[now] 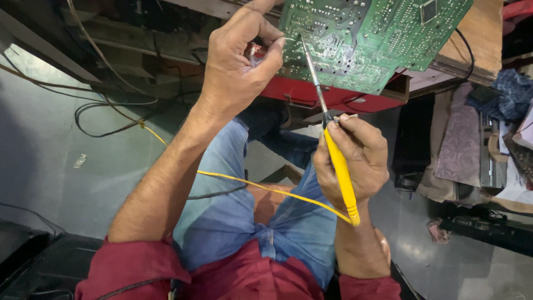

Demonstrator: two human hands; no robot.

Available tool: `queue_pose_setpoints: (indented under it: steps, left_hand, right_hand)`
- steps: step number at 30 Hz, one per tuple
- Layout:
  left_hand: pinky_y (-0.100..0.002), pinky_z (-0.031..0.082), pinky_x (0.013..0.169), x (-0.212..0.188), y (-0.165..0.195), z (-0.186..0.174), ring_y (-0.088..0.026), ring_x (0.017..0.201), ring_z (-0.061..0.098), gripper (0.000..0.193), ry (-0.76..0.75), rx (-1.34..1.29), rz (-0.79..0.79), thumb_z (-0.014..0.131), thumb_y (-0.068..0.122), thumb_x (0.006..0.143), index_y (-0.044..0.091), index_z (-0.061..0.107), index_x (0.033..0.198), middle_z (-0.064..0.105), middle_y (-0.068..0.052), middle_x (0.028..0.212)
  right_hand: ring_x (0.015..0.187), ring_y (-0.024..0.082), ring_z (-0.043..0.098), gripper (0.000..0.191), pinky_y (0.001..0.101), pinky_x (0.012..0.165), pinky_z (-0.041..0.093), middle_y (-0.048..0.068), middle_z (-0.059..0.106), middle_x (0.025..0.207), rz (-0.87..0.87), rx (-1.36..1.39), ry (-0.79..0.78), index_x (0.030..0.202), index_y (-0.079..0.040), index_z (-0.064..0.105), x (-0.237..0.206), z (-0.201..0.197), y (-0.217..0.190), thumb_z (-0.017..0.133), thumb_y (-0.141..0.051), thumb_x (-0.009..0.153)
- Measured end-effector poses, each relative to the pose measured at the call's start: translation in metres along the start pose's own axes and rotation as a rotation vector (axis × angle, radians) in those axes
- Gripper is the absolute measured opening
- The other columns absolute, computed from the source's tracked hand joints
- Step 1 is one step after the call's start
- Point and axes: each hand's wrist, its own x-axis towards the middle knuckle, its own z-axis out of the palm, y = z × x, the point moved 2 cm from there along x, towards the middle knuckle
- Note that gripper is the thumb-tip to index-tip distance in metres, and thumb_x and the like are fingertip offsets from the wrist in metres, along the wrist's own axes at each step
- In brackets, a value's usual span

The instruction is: The person holds a green circuit board against the workbench and uses a soldering iron in one hand with solder wire in the other to solder joints on the board. They reposition the board and continue soldering different points, briefly pausing to reach for the solder wire before resuming.

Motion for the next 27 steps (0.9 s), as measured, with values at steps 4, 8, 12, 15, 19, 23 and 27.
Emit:
queue_pose_setpoints:
  steps: [4, 8, 12, 15, 19, 23, 27]
  left_hand:
    - [-0.025, 0.054, 0.074, -0.0007, 0.0007, -0.0005, -0.011, 0.087, 0.068, 0.009, 0.019, 0.012, 0.033, 0.072, -0.004, 0.101, -0.003, 0.063, 0.101, 0.070, -0.009, 0.127]
    - [-0.023, 0.055, 0.070, -0.0005, -0.0007, 0.0000, -0.010, 0.087, 0.069, 0.008, 0.003, -0.002, 0.003, 0.072, -0.002, 0.103, -0.003, 0.064, 0.102, 0.071, -0.007, 0.124]
    - [-0.025, 0.058, 0.075, 0.0002, -0.0020, 0.0006, -0.011, 0.089, 0.070, 0.007, -0.011, 0.011, 0.020, 0.071, -0.001, 0.104, -0.002, 0.065, 0.102, 0.070, -0.008, 0.127]
    - [-0.025, 0.058, 0.074, -0.0002, -0.0024, 0.0001, -0.012, 0.089, 0.070, 0.007, -0.005, 0.008, 0.032, 0.071, -0.001, 0.102, -0.002, 0.064, 0.101, 0.068, -0.011, 0.132]
    - [-0.025, 0.060, 0.077, -0.0006, -0.0037, 0.0003, -0.012, 0.091, 0.071, 0.007, -0.017, 0.037, 0.029, 0.072, -0.001, 0.104, -0.002, 0.065, 0.102, 0.070, -0.008, 0.129]
    - [-0.025, 0.059, 0.075, -0.0004, -0.0047, 0.0002, -0.012, 0.090, 0.070, 0.006, -0.007, 0.035, 0.039, 0.071, -0.001, 0.103, -0.002, 0.065, 0.100, 0.069, -0.010, 0.131]
    - [-0.024, 0.059, 0.074, 0.0010, -0.0047, 0.0012, -0.011, 0.089, 0.071, 0.007, -0.006, 0.046, 0.030, 0.072, -0.001, 0.103, -0.001, 0.066, 0.100, 0.070, -0.008, 0.127]
  right_hand:
    - [0.106, 0.022, 0.068, 0.030, 0.0254, 0.089, 0.059, 0.012, 0.061, 0.125, 0.004, -0.009, -0.009, 0.117, 0.002, 0.073, 0.0010, -0.0002, -0.0006, 0.081, 0.014, 0.091]
    - [0.109, 0.023, 0.069, 0.030, 0.0255, 0.088, 0.059, 0.012, 0.061, 0.125, -0.013, -0.023, -0.004, 0.117, 0.002, 0.073, 0.0018, 0.0001, -0.0006, 0.081, 0.014, 0.091]
    - [0.110, 0.023, 0.069, 0.030, 0.0266, 0.089, 0.059, 0.012, 0.061, 0.126, -0.005, -0.028, -0.003, 0.118, 0.002, 0.073, 0.0016, 0.0003, -0.0006, 0.081, 0.014, 0.091]
    - [0.108, 0.023, 0.069, 0.031, 0.0266, 0.087, 0.059, 0.013, 0.062, 0.125, 0.001, -0.035, -0.001, 0.117, 0.002, 0.073, 0.0014, -0.0015, -0.0004, 0.081, 0.014, 0.090]
    - [0.105, 0.024, 0.069, 0.031, 0.0281, 0.089, 0.059, 0.012, 0.062, 0.125, -0.010, -0.067, 0.006, 0.117, 0.001, 0.073, 0.0010, -0.0040, -0.0006, 0.081, 0.013, 0.090]
    - [0.106, 0.025, 0.069, 0.031, 0.0274, 0.087, 0.059, 0.013, 0.062, 0.124, 0.010, -0.042, 0.016, 0.117, 0.002, 0.073, -0.0006, -0.0043, -0.0007, 0.080, 0.013, 0.089]
    - [0.105, 0.024, 0.069, 0.031, 0.0270, 0.085, 0.059, 0.013, 0.063, 0.123, 0.021, -0.018, 0.018, 0.116, 0.002, 0.073, -0.0053, -0.0053, -0.0025, 0.080, 0.013, 0.088]
